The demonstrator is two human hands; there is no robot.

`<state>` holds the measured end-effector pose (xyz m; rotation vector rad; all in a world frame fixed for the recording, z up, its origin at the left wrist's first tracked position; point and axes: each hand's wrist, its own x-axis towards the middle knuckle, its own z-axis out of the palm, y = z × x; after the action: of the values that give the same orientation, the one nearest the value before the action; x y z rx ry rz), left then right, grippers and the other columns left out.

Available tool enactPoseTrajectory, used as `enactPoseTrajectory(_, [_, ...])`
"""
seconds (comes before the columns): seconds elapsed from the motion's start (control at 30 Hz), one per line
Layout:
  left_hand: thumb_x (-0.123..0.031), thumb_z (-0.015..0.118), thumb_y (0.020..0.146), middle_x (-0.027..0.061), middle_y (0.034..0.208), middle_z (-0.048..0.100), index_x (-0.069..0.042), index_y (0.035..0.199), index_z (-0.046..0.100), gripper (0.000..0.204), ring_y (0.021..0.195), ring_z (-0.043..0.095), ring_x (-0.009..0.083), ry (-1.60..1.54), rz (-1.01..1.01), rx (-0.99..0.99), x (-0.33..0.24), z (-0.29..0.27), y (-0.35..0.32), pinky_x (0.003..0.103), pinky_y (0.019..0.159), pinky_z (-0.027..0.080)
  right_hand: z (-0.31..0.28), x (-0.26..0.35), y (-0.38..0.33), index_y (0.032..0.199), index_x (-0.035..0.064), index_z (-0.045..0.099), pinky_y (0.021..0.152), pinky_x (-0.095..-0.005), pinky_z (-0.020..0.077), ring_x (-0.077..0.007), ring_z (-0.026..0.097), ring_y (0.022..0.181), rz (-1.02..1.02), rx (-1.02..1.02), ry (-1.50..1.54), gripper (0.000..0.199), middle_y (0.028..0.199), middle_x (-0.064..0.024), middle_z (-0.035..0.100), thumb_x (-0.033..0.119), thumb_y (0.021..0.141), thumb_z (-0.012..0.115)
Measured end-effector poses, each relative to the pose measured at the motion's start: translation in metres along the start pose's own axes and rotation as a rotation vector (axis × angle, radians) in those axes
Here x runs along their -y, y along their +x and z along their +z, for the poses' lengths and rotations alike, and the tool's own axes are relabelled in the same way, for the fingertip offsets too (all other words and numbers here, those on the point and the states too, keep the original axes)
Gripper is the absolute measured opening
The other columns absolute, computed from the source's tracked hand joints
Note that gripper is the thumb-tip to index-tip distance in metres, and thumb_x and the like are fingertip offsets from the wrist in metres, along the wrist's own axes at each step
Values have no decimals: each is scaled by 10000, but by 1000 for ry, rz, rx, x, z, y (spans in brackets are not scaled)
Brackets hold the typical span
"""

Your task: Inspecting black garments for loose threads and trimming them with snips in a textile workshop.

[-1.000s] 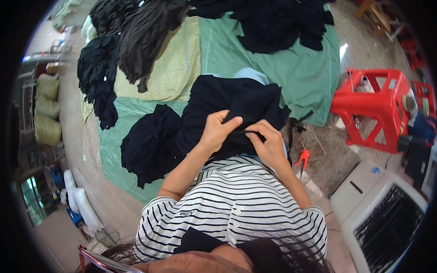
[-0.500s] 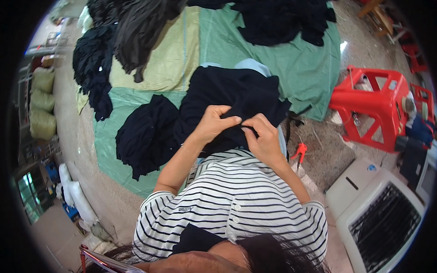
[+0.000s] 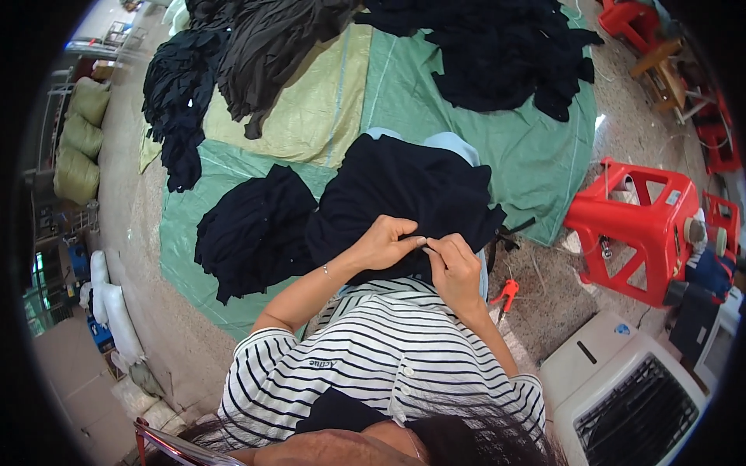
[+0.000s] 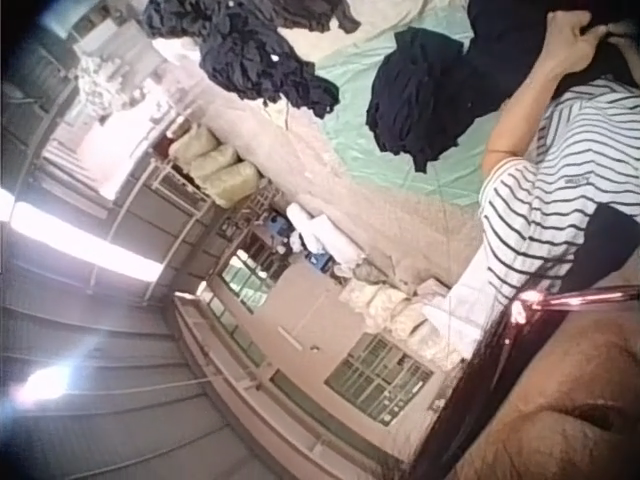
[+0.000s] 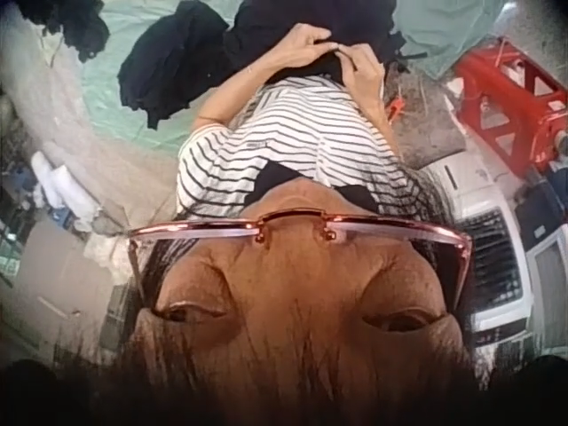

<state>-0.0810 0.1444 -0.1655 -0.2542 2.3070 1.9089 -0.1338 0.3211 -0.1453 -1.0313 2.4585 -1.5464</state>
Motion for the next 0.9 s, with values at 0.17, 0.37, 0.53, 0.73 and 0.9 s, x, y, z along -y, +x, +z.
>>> enactPoseTrajectory(0.17, [-179,749,874,-2,548,370,17,647,521,377,575,305,68,-300,-112,-25,7,3,-2,310,487,287,-3,3,8,914,-20,673,579,-328,500,-268,638,674,54,16,39,167,785,-130,628,-82,766,722])
enactPoseTrajectory(0.37, [-158,815,836,-96,665,525,-8,741,698,212,640,413,-5,-321,-269,14,-1,-2,-6,221,514,321,-5,0,8,917,-19,684,606,-328,515,-279,659,709,66,51,55,161,812,-137,650,-89,774,704])
enactPoseTrajectory(0.53, [-121,777,862,-80,680,585,-5,766,720,161,625,461,-5,-451,-325,26,10,-4,-7,195,518,346,-3,1,9,912,-19,685,613,-330,518,-270,661,714,71,27,80,170,796,-124,653,-90,762,719])
enactPoseTrajectory(0.73, [-137,771,864,-116,601,316,-104,570,386,485,578,252,3,-352,-291,30,1,-8,-8,261,479,172,-3,-3,7,909,-17,688,571,-313,504,-243,649,677,69,26,93,173,786,-106,650,-86,754,724])
enactPoseTrajectory(0.9, [-121,756,866,-111,614,329,-77,595,394,454,599,272,6,-179,-202,-37,-4,-2,-11,251,493,195,-5,-3,6,904,-7,691,547,-311,484,-224,633,653,62,29,94,166,777,-96,643,-74,757,729])
